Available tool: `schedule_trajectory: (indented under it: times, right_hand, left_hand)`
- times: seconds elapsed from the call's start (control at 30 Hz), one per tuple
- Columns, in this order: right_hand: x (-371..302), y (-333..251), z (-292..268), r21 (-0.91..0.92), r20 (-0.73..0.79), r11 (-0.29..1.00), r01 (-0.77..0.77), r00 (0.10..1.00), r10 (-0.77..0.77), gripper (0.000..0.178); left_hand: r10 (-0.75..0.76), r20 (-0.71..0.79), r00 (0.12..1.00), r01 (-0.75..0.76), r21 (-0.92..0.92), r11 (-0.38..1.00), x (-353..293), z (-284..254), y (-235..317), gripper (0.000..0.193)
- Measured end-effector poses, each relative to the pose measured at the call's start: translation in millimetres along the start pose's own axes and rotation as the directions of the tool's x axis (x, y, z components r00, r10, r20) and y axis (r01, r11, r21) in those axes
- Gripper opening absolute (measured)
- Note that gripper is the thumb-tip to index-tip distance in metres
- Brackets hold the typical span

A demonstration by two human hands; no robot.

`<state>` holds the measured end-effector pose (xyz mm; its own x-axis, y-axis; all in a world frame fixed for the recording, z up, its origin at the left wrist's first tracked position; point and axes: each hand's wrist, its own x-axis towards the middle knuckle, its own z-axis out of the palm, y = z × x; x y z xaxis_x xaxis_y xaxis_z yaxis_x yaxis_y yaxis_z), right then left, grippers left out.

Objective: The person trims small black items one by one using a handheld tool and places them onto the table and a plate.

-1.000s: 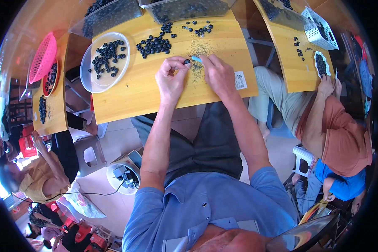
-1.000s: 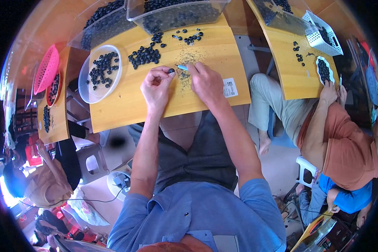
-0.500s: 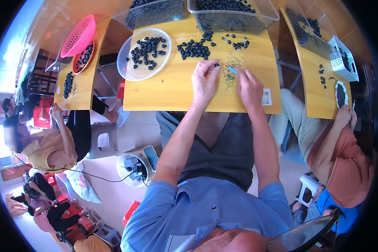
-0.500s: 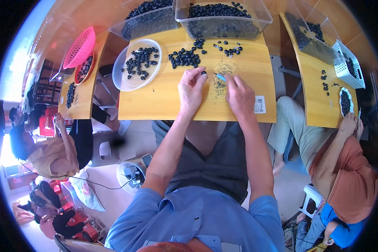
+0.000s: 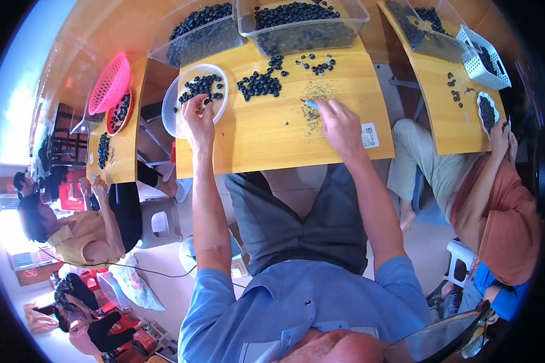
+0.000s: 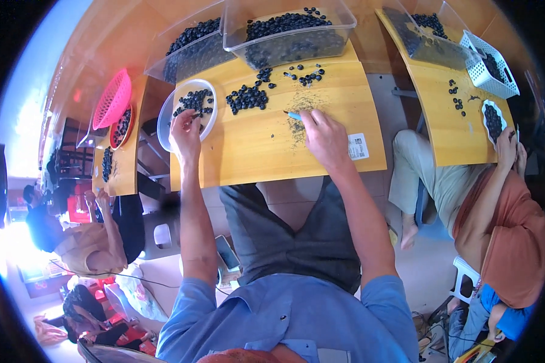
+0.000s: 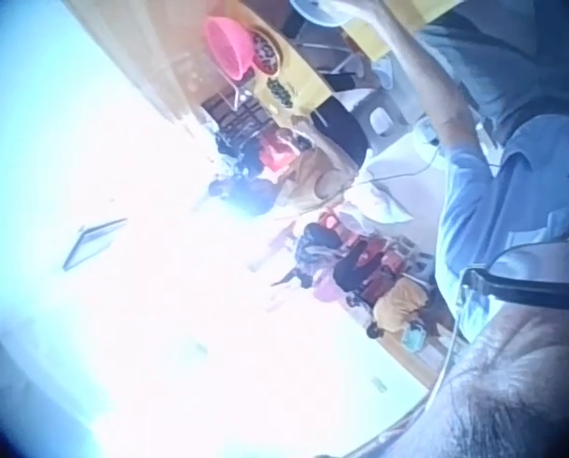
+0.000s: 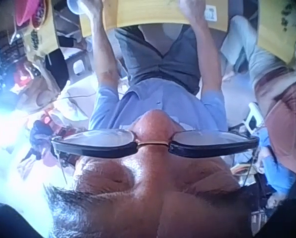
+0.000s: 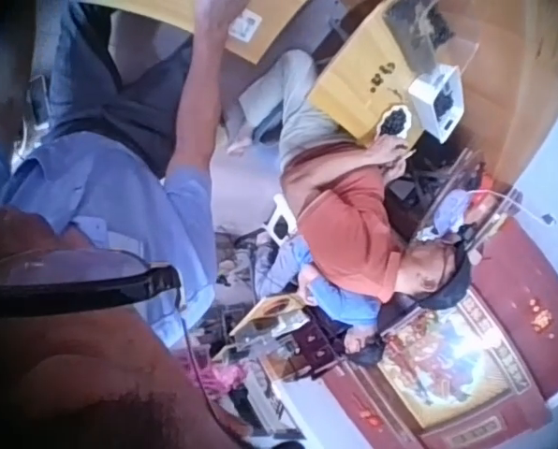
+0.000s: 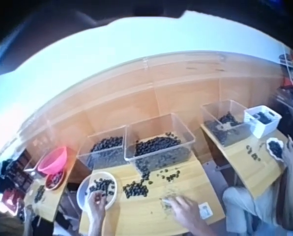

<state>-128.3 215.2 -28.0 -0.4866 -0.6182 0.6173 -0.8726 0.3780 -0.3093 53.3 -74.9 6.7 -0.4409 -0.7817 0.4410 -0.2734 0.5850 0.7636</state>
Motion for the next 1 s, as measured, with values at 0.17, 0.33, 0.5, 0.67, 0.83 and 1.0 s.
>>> schedule_trajectory:
  times: [0.17, 0.33, 0.5, 0.67, 0.83, 1.0]
  right_hand:
    - [-0.7, 1.5, 4.9, -0.002, -0.01, 0.999, -0.036, 0.999, 0.036, 0.028]
    - [-2.3, 2.3, 7.4, -0.038, -0.046, 0.998, -0.055, 0.998, 0.053, 0.027]
    - [-2.2, 1.9, 8.2, -0.033, -0.065, 0.999, -0.04, 0.997, 0.038, 0.025]
    - [-0.5, 0.0, 1.0, -0.009, -0.032, 0.998, -0.065, 0.997, 0.064, 0.025]
    - [0.5, 1.6, -3.1, -0.009, -0.015, 0.998, -0.067, 0.998, 0.066, 0.026]
    - [-2.9, -1.4, 2.7, 0.054, -0.09, 0.997, -0.062, 0.994, 0.067, 0.024]
  left_hand:
    - [0.355, 0.257, 0.899, -0.387, 0.087, 0.918, 6.9, 44.3, 43.0, 0.025]
    - [0.355, 0.528, 0.772, -0.504, 0.168, 0.847, 15.8, 122.2, 63.8, 0.023]
    - [0.302, 0.579, 0.757, -0.523, 0.26, 0.812, 19.9, 152.7, 63.2, 0.024]
    - [0.298, 0.533, 0.792, -0.498, 0.282, 0.82, 13.0, 158.3, 57.0, 0.015]
    - [0.397, 0.51, 0.763, -0.579, 0.267, 0.771, 7.1, 160.4, 59.5, 0.016]
    - [0.325, 0.439, 0.837, -0.411, 0.114, 0.905, -7.8, 135.7, 68.6, 0.017]
